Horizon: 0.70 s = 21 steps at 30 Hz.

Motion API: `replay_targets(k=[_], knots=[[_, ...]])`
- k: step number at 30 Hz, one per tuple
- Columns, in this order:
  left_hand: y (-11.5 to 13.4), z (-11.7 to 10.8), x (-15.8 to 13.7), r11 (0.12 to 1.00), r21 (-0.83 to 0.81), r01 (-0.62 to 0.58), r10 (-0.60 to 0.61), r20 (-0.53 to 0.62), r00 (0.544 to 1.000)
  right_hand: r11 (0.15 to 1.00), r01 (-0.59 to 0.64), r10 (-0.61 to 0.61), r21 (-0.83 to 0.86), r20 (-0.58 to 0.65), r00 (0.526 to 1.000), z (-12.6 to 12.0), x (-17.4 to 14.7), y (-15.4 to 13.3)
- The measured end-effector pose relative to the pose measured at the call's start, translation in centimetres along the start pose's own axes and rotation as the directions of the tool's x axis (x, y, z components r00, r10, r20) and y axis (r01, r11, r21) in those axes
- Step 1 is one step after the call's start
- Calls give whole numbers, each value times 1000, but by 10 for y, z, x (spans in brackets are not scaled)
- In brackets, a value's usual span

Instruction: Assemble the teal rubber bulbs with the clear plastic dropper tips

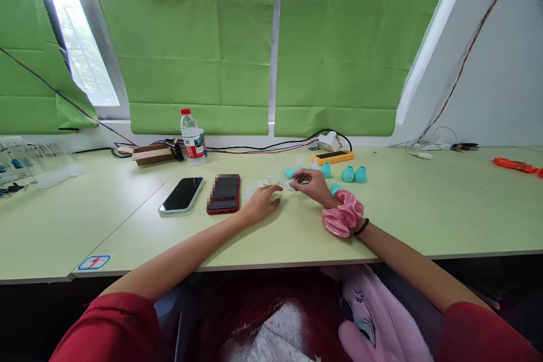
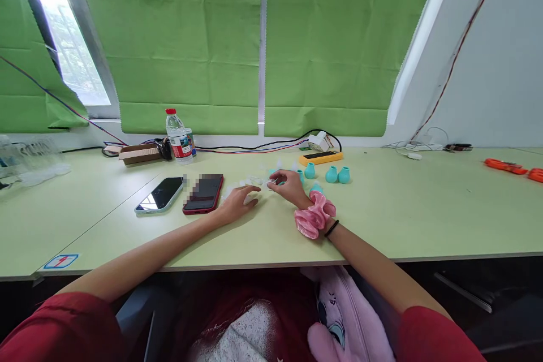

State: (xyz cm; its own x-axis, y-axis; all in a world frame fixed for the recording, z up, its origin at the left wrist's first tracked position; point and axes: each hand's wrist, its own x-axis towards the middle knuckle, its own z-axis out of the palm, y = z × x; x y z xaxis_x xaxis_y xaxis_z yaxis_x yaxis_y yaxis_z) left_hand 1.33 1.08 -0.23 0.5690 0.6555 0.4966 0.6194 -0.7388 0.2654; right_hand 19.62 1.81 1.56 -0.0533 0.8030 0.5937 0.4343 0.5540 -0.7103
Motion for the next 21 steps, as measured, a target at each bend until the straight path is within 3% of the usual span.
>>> replay_targets(k=[4,10,16,21], knots=[[-1,0,-1,998,29,-53,53,12,999,1000,-4,5,8,-135,991,-2,1,-2],[8,-3,-3,980,126,-152,147,48,988,1000,-5,9,23,-190,982,-3,3,1],[6,-7,-3,917,399,-8,10,-2,1000,987,64,-70,-147,-35,997,0,0,-1],[-1,-6,-4,942,335,-22,0,67,998,940,133,-106,-314,103,989,0,-3,3]])
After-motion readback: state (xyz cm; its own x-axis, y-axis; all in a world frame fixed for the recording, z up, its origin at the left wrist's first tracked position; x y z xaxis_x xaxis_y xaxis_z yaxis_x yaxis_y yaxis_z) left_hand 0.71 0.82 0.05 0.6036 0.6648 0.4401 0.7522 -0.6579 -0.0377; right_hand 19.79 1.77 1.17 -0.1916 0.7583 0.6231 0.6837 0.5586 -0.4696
